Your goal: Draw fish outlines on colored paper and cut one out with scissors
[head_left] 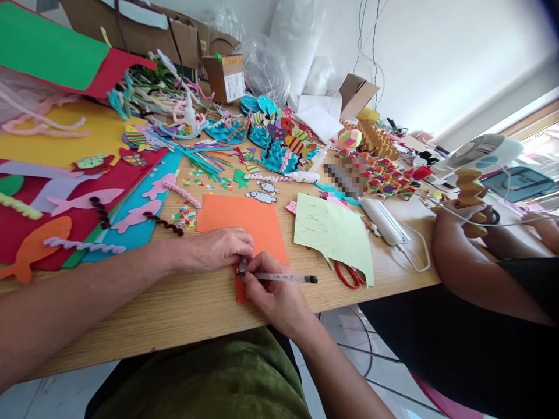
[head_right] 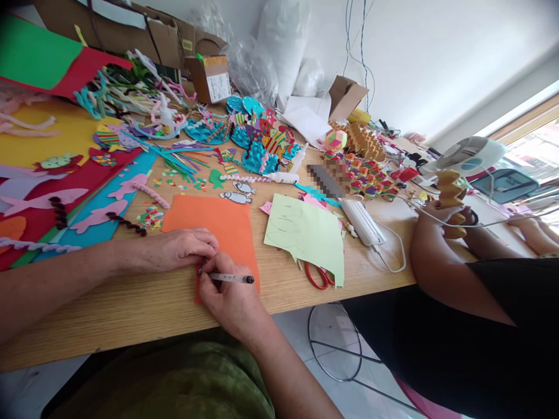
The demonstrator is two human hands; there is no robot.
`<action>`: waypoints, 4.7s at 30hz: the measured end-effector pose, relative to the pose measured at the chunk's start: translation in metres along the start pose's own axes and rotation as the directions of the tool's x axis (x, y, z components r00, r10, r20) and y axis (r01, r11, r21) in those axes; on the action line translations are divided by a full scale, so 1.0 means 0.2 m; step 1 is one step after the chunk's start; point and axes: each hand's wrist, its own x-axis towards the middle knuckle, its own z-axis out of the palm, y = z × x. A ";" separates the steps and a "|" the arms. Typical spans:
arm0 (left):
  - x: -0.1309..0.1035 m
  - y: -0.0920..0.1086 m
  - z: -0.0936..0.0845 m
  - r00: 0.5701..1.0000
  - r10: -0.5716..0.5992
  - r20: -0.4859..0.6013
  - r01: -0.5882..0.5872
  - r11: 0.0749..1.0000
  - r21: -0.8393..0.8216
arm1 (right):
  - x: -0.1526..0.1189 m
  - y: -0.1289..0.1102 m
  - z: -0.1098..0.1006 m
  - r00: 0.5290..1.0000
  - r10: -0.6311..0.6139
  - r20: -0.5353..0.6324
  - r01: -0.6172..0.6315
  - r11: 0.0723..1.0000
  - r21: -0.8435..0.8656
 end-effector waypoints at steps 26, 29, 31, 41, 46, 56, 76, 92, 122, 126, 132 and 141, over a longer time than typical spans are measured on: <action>0.00 0.00 0.00 1.000 0.003 0.003 -0.003 1.000 -0.019 | 0.00 0.00 -0.01 1.000 -0.018 -0.007 0.018 1.000 -0.023; 0.00 0.00 0.00 1.000 0.009 0.001 -0.009 1.000 -0.008 | 0.00 0.01 -0.01 1.000 -0.001 -0.008 0.001 1.000 0.021; 0.00 0.00 0.00 1.000 0.002 0.002 -0.002 1.000 -0.002 | 0.01 0.01 -0.01 1.000 0.020 -0.016 -0.018 0.997 0.076; 0.00 0.00 -0.01 1.000 -0.005 0.018 0.006 1.000 -0.015 | 0.01 0.02 0.00 1.000 -0.003 -0.008 0.003 0.999 0.055; -0.01 0.00 0.00 1.000 -0.006 0.017 0.006 1.000 -0.009 | 0.01 0.01 -0.01 1.000 -0.012 -0.001 0.012 0.999 0.042; -0.01 0.00 0.00 0.999 -0.029 0.018 0.029 1.000 -0.007 | 0.03 0.02 -0.01 1.000 -0.004 -0.030 0.005 0.999 0.036; -0.01 0.00 0.00 1.000 -0.023 0.010 0.023 1.000 -0.007 | 0.03 0.00 -0.02 0.999 -0.014 -0.039 0.013 1.000 -0.024; -0.01 -0.01 0.00 1.000 0.004 0.006 -0.004 1.000 -0.006 | -0.01 -0.01 -0.04 1.000 0.013 0.003 -0.013 1.000 -0.014; 0.06 0.09 -0.09 0.954 -0.240 0.181 0.221 0.968 0.117 | -0.08 0.10 -0.13 0.935 -0.249 -0.252 0.187 0.951 -0.245; 0.09 0.10 -0.10 0.944 -0.230 0.238 0.191 0.965 0.177 | -0.09 0.12 -0.13 0.943 -0.259 -0.207 0.188 0.932 -0.310; 0.16 0.12 -0.12 0.927 -0.210 0.310 0.120 0.951 0.284 | -0.09 0.14 -0.11 0.936 -0.293 -0.196 0.205 0.905 -0.373; 0.17 0.14 -0.18 0.860 -0.359 0.362 0.383 0.924 0.006 | -0.09 0.17 -0.10 0.911 -0.327 -0.250 0.242 0.917 -0.315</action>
